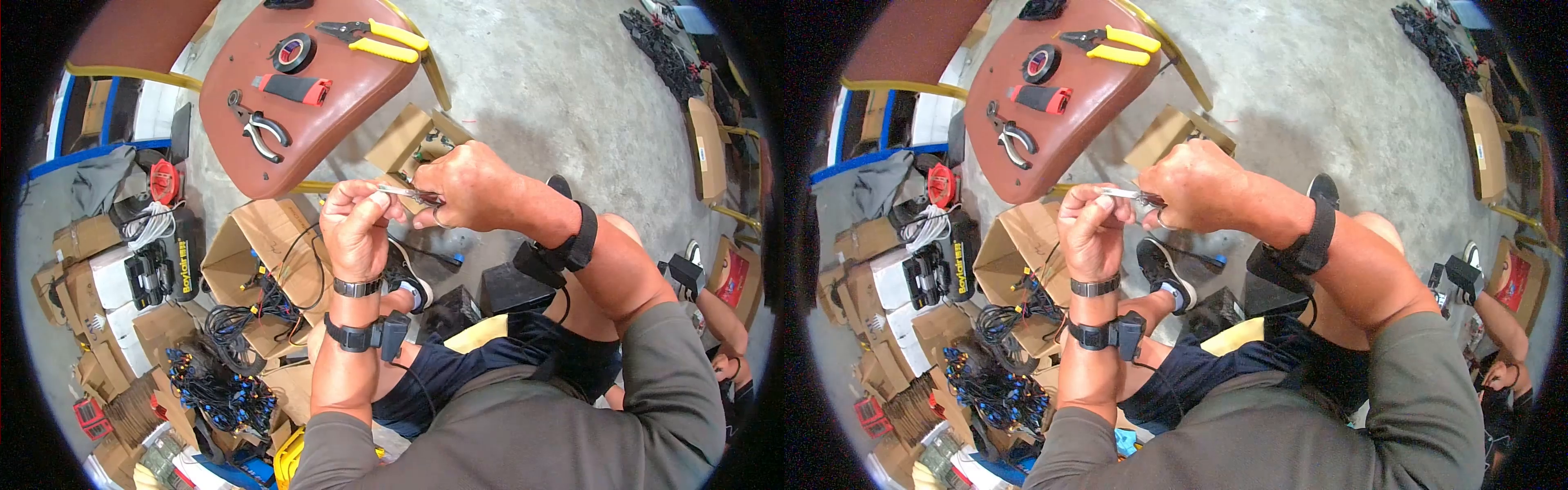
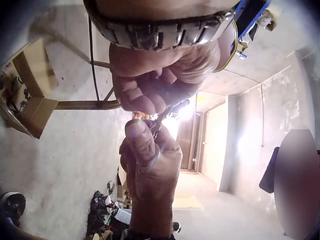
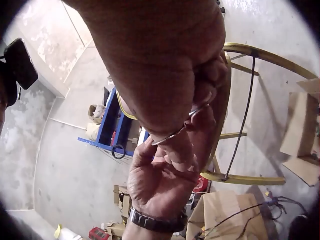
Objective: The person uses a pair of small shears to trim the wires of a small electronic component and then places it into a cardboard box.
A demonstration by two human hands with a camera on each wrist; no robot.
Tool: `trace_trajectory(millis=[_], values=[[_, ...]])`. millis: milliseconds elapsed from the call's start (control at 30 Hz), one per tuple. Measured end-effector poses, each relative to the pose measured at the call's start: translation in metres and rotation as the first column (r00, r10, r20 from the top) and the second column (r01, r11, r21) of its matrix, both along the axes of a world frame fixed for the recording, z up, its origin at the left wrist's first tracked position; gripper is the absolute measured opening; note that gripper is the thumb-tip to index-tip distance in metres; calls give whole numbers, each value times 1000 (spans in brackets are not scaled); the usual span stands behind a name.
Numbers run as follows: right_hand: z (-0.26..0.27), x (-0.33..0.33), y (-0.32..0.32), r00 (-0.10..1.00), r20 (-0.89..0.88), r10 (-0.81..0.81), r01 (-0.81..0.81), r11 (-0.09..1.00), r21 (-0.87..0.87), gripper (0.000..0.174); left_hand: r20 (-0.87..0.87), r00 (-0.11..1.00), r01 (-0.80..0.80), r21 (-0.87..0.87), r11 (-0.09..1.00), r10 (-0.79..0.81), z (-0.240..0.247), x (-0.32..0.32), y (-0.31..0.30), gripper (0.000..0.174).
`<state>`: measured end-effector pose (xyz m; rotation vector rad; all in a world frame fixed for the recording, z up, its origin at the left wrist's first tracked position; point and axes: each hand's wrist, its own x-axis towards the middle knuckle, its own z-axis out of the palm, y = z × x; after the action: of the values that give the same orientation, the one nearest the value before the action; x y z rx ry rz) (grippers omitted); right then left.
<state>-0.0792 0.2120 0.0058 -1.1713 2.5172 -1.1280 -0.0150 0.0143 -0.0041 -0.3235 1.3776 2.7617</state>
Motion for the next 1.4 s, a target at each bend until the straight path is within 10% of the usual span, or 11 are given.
trace_trajectory(millis=[367, 667, 1400], values=[[-4, -6, -4, 994, 98, -50, 49, 999, 8, 33, 7, 986, -145, -439, 887, 165, 0, 1, 11, 14], [-1, -8, 0, 995, 102, -21, 19, 1000, 13, 34, -102, 995, -66, -695, 716, -7, 4, 2, 6, 17], [5, -9, 7, 988, 154, 17, -19, 1000, 15, 23, -22, 986, 123, -584, 802, -168, 12, 1, -5, 16]])
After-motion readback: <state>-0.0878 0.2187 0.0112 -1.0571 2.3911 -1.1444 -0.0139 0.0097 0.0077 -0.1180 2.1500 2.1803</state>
